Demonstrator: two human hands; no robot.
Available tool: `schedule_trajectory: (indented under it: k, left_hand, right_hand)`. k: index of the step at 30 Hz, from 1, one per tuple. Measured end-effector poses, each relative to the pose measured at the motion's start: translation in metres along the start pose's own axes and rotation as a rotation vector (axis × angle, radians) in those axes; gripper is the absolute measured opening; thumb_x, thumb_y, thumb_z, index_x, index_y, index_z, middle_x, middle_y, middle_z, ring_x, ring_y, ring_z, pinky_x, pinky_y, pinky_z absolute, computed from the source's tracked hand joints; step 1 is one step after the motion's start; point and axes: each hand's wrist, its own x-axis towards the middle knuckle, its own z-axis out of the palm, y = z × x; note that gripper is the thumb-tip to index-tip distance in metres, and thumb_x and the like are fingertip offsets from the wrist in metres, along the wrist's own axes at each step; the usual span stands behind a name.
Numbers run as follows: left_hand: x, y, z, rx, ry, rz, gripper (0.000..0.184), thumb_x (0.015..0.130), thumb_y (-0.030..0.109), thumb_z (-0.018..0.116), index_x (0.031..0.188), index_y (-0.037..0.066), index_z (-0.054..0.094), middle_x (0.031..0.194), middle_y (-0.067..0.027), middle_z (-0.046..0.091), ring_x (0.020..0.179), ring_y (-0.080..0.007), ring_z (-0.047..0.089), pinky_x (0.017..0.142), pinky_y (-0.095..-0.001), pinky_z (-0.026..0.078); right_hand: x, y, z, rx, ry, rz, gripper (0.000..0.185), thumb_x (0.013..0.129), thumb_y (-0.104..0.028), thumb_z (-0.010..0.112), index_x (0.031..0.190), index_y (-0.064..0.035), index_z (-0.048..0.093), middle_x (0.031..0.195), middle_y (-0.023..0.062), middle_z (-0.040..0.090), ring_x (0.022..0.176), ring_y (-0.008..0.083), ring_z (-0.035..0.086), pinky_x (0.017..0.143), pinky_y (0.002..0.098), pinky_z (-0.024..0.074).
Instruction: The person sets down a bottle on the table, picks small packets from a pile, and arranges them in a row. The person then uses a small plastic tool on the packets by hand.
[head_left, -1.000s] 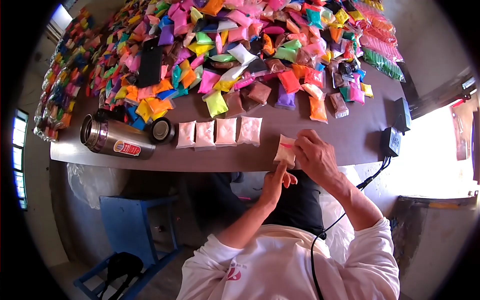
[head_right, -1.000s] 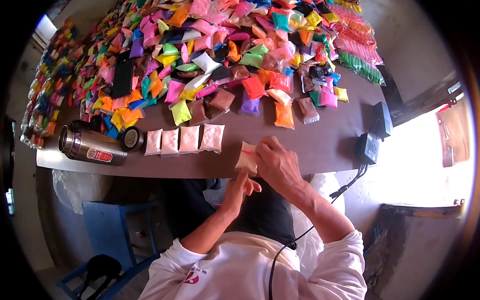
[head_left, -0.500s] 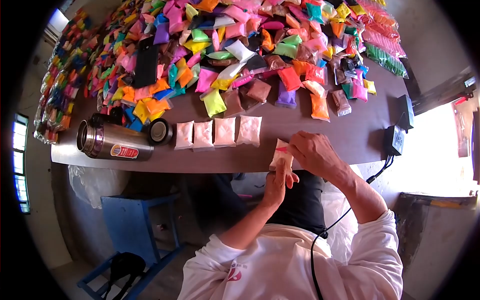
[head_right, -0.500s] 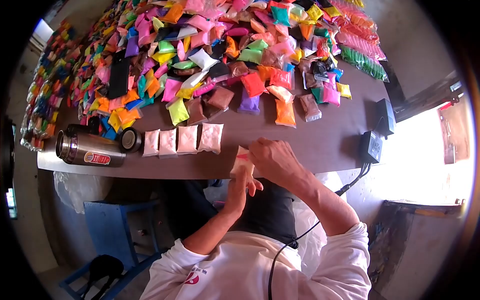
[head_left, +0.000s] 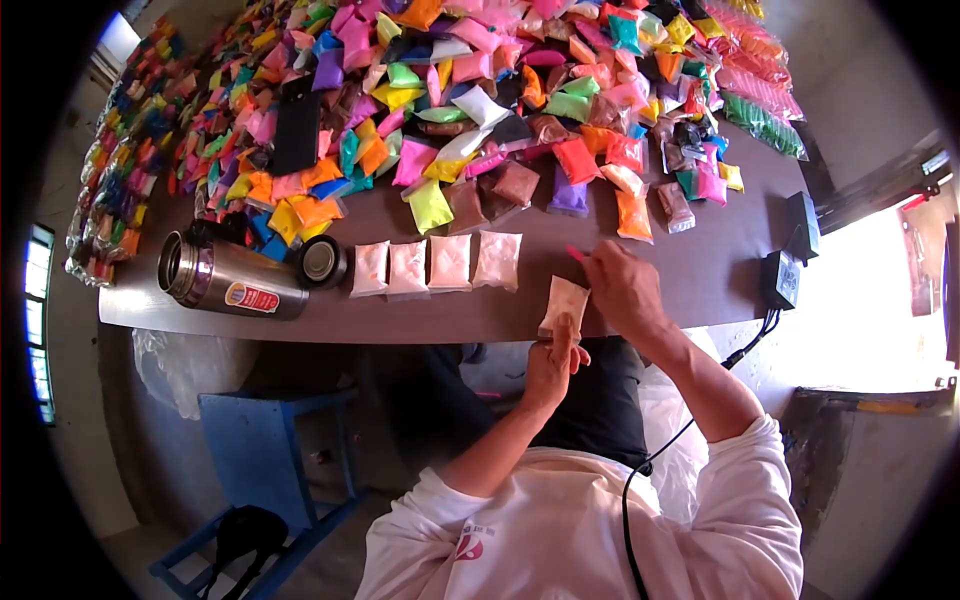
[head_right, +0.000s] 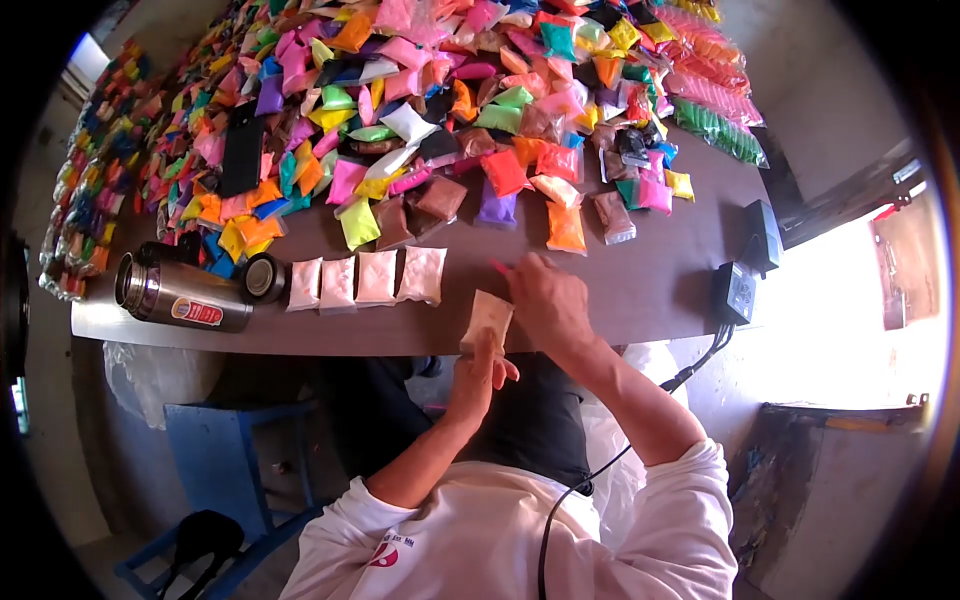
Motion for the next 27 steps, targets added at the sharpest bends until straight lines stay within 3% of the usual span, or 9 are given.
schedule_trajectory:
  k: [1,4,9,12,18,21,24,26,27]
  left_hand:
    - [0.003,0.001,-0.001,-0.005,0.002,0.011,0.07,0.092,0.057,0.042,0.042,0.008,0.037,0.042,-0.0022,0.039,0.047,-0.0147,0.053,0.05,-0.0273,0.042]
    - [-0.001,0.0,-0.003,-0.03,-0.031,-0.017,0.069,0.092,0.057,0.042,0.043,0.008,0.039,0.043,-0.0026,0.041,0.048,-0.0143,0.053,0.051,-0.0271,0.042]
    - [-0.005,0.016,0.003,-0.003,-0.03,-0.062,0.064,0.093,0.058,0.036,0.053,0.008,0.045,0.054,-0.0062,0.051,0.058,-0.0153,0.056,0.057,-0.0254,0.04]
    - [0.0,-0.001,-0.008,-0.027,-0.124,-0.069,0.064,0.092,0.058,0.037,0.055,0.007,0.046,0.059,-0.008,0.056,0.061,-0.0156,0.056,0.062,-0.0272,0.04]
    - [-0.006,-0.012,-0.034,0.066,-0.19,-0.116,0.065,0.091,0.058,0.041,0.054,0.006,0.046,0.067,-0.0114,0.06,0.068,-0.0176,0.058,0.072,-0.0297,0.041]
    - [-0.011,-0.013,-0.042,0.074,-0.17,-0.08,0.063,0.091,0.054,0.047,0.05,0.007,0.042,0.06,-0.009,0.057,0.062,-0.0156,0.055,0.064,-0.0276,0.042]
    - [-0.001,-0.061,-0.074,-0.054,-0.176,-0.261,0.058,0.091,0.052,0.049,0.056,0.006,0.048,0.073,-0.0118,0.062,0.066,-0.0172,0.058,0.067,-0.0275,0.044]
    - [0.003,-0.099,-0.099,-0.076,-0.12,-0.285,0.051,0.091,0.045,0.052,0.058,0.006,0.049,0.073,-0.0115,0.062,0.064,-0.0178,0.058,0.063,-0.0272,0.047]
    - [0.005,-0.118,-0.111,-0.103,0.034,-0.329,0.048,0.092,0.043,0.052,0.06,0.007,0.049,0.073,-0.0116,0.063,0.063,-0.0184,0.059,0.061,-0.0279,0.048]
  right_hand:
    - [0.0,0.003,-0.001,0.108,0.061,0.108,0.015,0.085,-0.017,0.059,0.083,-0.0033,0.055,0.074,0.0153,0.061,0.067,0.0359,0.06,0.058,0.0412,0.0462]
    - [-0.03,-0.006,-0.01,0.279,0.031,0.101,0.016,0.085,-0.018,0.061,0.087,-0.0029,0.056,0.071,0.0154,0.062,0.066,0.0344,0.062,0.058,0.0386,0.0483]
    - [-0.043,-0.012,-0.003,0.138,-0.038,0.024,0.026,0.083,-0.019,0.064,0.103,-0.0069,0.053,0.075,0.016,0.065,0.068,0.0333,0.065,0.058,0.0386,0.0499]
    - [-0.032,-0.013,-0.003,0.143,-0.027,0.035,0.026,0.082,-0.02,0.063,0.104,-0.0075,0.055,0.075,0.0166,0.065,0.072,0.0359,0.063,0.063,0.0425,0.0487]
    - [0.006,-0.006,0.003,0.152,0.079,-0.084,0.024,0.083,-0.014,0.063,0.105,-0.0045,0.061,0.085,0.0172,0.066,0.077,0.0352,0.064,0.068,0.0387,0.0506]
    - [0.023,-0.005,0.005,0.212,0.044,-0.117,0.023,0.083,-0.013,0.062,0.105,-0.0048,0.063,0.092,0.017,0.065,0.083,0.0337,0.063,0.072,0.0374,0.0502]
    - [0.028,-0.007,0.01,0.25,0.029,-0.178,0.021,0.083,-0.013,0.062,0.103,-0.0059,0.064,0.091,0.0156,0.065,0.083,0.0337,0.063,0.071,0.0382,0.05]
    - [0.029,-0.009,0.011,0.262,0.015,-0.191,0.02,0.082,-0.014,0.062,0.101,-0.0071,0.065,0.09,0.0145,0.065,0.082,0.0344,0.062,0.07,0.0393,0.0501]
    - [0.029,-0.01,0.011,0.274,0.032,-0.177,0.02,0.082,-0.014,0.062,0.101,-0.0067,0.065,0.089,0.0144,0.064,0.081,0.0346,0.062,0.07,0.0394,0.05]
